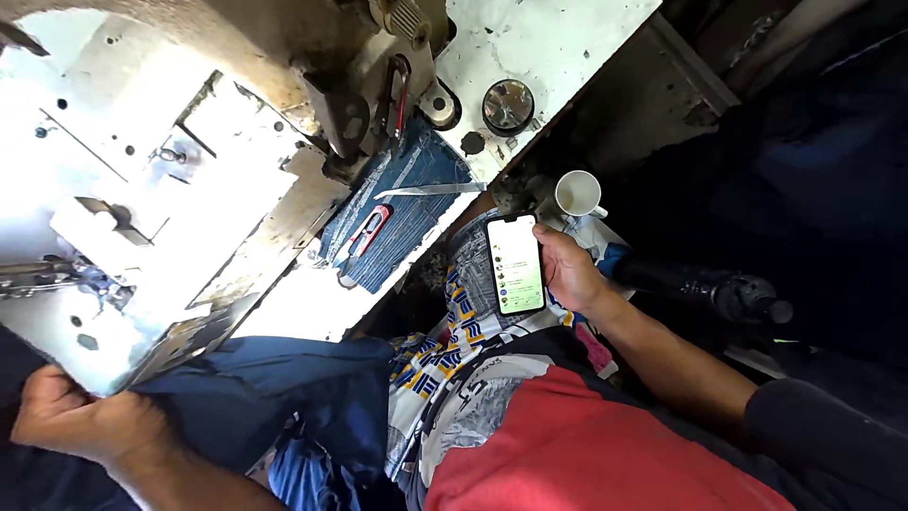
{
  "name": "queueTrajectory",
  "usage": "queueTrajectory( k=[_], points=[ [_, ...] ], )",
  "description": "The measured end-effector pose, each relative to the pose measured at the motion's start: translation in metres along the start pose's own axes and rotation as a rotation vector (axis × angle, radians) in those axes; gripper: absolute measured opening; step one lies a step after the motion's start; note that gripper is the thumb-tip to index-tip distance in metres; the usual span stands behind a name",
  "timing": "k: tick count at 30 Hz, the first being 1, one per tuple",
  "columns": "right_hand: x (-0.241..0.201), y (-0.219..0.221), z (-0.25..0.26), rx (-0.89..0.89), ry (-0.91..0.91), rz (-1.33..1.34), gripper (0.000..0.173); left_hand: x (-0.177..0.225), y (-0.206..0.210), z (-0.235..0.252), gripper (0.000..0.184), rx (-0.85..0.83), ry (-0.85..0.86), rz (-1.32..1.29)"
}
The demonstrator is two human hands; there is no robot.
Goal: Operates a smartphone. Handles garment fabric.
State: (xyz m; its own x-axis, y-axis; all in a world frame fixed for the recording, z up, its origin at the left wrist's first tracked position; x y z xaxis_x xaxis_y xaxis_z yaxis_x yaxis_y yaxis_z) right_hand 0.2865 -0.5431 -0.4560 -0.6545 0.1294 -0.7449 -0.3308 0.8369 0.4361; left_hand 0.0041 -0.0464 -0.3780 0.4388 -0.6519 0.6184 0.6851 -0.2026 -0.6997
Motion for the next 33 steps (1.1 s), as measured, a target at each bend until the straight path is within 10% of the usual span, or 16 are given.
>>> queueTrajectory(
  k=[33],
  points=[
    [-0.017, 0.095, -0.088, 0.081, -0.257, -0.137, 0.049, 0.017, -0.01, -0.017, 0.034, -0.129, -0.002, 0.056]
  ],
)
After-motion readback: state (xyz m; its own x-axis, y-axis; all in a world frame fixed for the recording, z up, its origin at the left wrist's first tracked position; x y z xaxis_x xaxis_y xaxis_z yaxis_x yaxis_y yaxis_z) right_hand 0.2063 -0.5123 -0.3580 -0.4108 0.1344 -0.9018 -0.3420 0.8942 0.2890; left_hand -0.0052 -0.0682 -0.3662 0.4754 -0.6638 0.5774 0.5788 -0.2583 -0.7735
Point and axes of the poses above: each hand's wrist, its own z-axis towards the middle knuckle, its own y-axis out of the palm, x = y × z, the point moved 1 cm from there along z, towards the middle knuckle, and after that the axes turned 2 degrees about -y, right-handed, at the moved point
